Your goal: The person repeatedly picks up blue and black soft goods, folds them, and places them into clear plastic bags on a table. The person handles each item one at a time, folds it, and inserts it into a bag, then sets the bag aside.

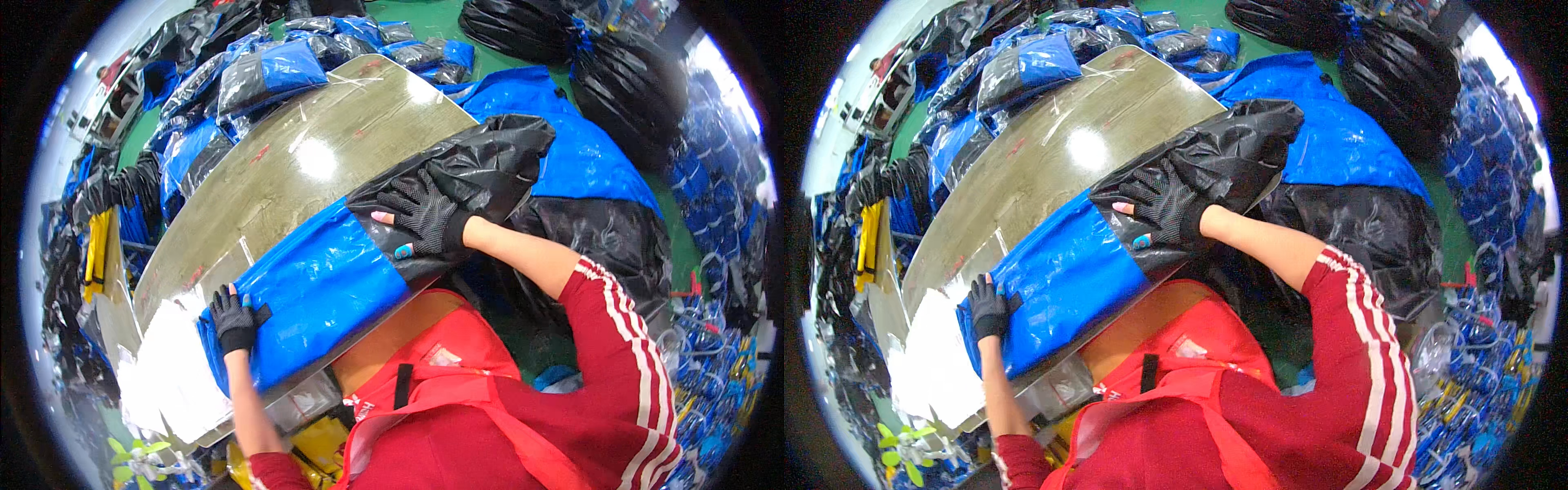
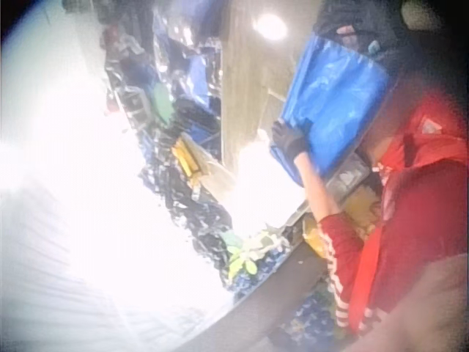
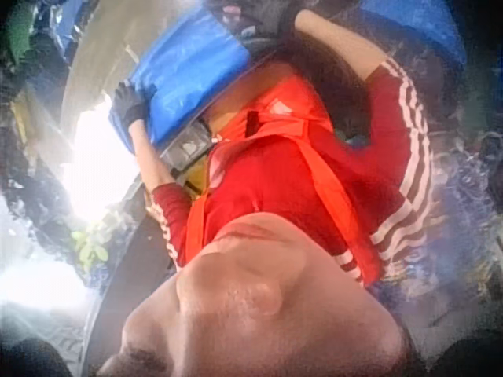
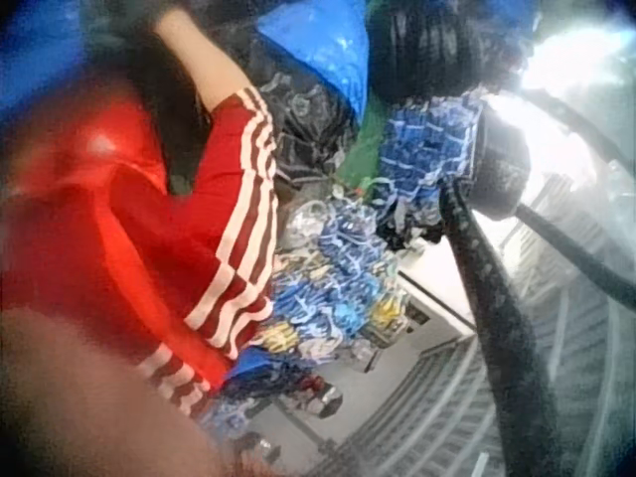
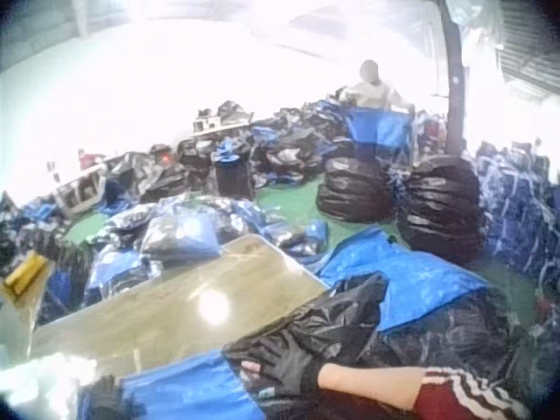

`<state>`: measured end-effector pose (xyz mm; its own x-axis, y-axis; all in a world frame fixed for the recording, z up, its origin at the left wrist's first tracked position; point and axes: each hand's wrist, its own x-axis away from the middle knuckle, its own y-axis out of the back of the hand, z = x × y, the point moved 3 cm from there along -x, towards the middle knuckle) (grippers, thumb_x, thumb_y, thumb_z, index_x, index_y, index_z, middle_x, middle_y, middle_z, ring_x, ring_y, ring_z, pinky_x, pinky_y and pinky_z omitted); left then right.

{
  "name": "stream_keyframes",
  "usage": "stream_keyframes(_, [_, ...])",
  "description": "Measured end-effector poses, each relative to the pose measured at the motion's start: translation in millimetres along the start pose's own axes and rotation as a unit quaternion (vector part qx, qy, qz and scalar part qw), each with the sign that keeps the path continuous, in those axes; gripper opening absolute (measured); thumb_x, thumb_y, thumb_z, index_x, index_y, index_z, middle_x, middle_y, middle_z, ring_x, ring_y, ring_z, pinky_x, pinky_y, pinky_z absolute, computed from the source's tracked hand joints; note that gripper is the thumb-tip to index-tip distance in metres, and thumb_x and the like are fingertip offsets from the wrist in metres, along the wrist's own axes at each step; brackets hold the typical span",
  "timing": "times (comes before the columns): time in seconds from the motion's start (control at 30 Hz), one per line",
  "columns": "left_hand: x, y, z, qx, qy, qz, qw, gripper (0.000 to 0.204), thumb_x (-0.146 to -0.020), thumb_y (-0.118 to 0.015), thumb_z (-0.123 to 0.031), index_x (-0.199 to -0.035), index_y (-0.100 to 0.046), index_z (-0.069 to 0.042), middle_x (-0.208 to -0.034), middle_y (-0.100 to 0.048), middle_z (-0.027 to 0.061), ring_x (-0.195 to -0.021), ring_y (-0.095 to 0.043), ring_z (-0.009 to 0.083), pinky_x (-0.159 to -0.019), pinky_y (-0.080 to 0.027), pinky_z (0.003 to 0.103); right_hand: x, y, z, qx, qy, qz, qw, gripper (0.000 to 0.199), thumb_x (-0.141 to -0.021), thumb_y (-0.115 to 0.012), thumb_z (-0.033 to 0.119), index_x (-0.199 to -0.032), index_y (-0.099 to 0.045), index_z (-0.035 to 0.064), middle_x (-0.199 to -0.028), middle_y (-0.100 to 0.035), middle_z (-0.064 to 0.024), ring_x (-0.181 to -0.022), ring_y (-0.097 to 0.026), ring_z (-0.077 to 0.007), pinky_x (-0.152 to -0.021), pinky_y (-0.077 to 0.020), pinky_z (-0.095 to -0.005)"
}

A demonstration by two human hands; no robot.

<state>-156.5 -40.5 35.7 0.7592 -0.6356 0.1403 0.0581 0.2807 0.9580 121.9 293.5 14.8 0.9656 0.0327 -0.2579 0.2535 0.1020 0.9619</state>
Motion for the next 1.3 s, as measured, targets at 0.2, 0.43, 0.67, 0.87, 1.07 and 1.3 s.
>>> stream_keyframes(0.2, [0.4, 61.1, -243.4, 0.283, -0.382, -0.208, 0.855, 0.073, -0.085, -0.060, -0.042, -0.141, -0.038, -0.001, -0.143, -0.036, 0.0284, -0.135, -0.031, 0.0449, -0.113, -0.020, 0.051, -11.0, 40.2, -13.0, -0.076, -0.045, 0.072, 0.994, 0.065, -0.091, -0.047, 0.045, -0.144, -0.036, 0.0096, -0.141, -0.042, -0.0220, -0.132, -0.038, -0.0391, -0.109, -0.0240, -0.0545])
stream_keyframes(0.43, [-8.8, 75.6, -284.8, 0.125, -0.343, -0.134, 0.921, 0.088, -0.082, -0.053, -0.064, -0.141, -0.037, 0.000, -0.146, -0.026, 0.0343, -0.138, -0.022, 0.0481, -0.114, -0.011, 0.057, 51.8, 82.6, -128.6, 0.152, -0.251, 0.146, 0.945, 0.044, -0.096, -0.034, 0.051, -0.135, -0.051, 0.0372, -0.147, -0.041, -0.0053, -0.138, -0.031, -0.0305, -0.113, -0.0172, -0.0536])
stream_keyframes(0.67, [-26.9, 73.7, -356.0, 0.217, -0.298, -0.211, 0.905, 0.106, -0.077, -0.044, -0.079, -0.145, -0.029, 0.001, -0.151, -0.021, 0.0287, -0.140, -0.018, 0.0470, -0.113, -0.007, 0.061, 144.5, 12.6, -191.1, -0.078, -0.385, -0.329, 0.859, 0.049, -0.077, -0.068, 0.031, -0.121, -0.060, 0.0112, -0.124, -0.059, -0.0121, -0.106, -0.058, -0.0301, -0.098, -0.0386, -0.0466])
stream_keyframes(0.87, [-5.0, 68.5, -352.7, 0.231, -0.304, -0.132, 0.915, 0.120, -0.068, -0.047, -0.085, -0.145, -0.025, 0.004, -0.151, -0.019, 0.0305, -0.142, -0.013, 0.0454, -0.113, -0.003, 0.060, 166.6, 50.4, -130.9, -0.605, -0.417, -0.511, 0.446, 0.068, -0.080, -0.072, 0.007, -0.140, -0.040, 0.0118, -0.126, -0.057, -0.0104, -0.111, -0.056, -0.0242, -0.090, -0.0514, -0.0384])
stream_keyframes(1.07, [-13.6, 51.5, -364.5, 0.234, -0.290, -0.105, 0.922, 0.095, -0.077, -0.054, -0.065, -0.143, -0.032, 0.001, -0.150, -0.026, 0.0225, -0.140, -0.021, 0.0360, -0.114, -0.012, 0.052, 32.9, 124.9, 35.5, -0.177, -0.025, -0.257, 0.950, 0.081, -0.073, -0.077, 0.028, -0.142, -0.038, 0.0097, -0.130, -0.052, -0.0209, -0.123, -0.048, -0.0380, -0.104, -0.0363, -0.0503])
stream_keyframes(1.3, [122.6, 126.6, -278.7, 0.342, -0.595, 0.311, 0.657, 0.057, -0.087, -0.060, -0.036, -0.133, -0.048, -0.005, -0.139, -0.046, 0.0208, -0.130, -0.042, 0.0312, -0.112, -0.028, 0.044, -20.8, 117.4, 84.9, -0.110, 0.069, -0.076, 0.989, 0.068, -0.069, -0.071, 0.035, -0.133, -0.052, 0.0203, -0.136, -0.050, -0.0151, -0.130, -0.039, -0.0396, -0.108, -0.0256, -0.0586])
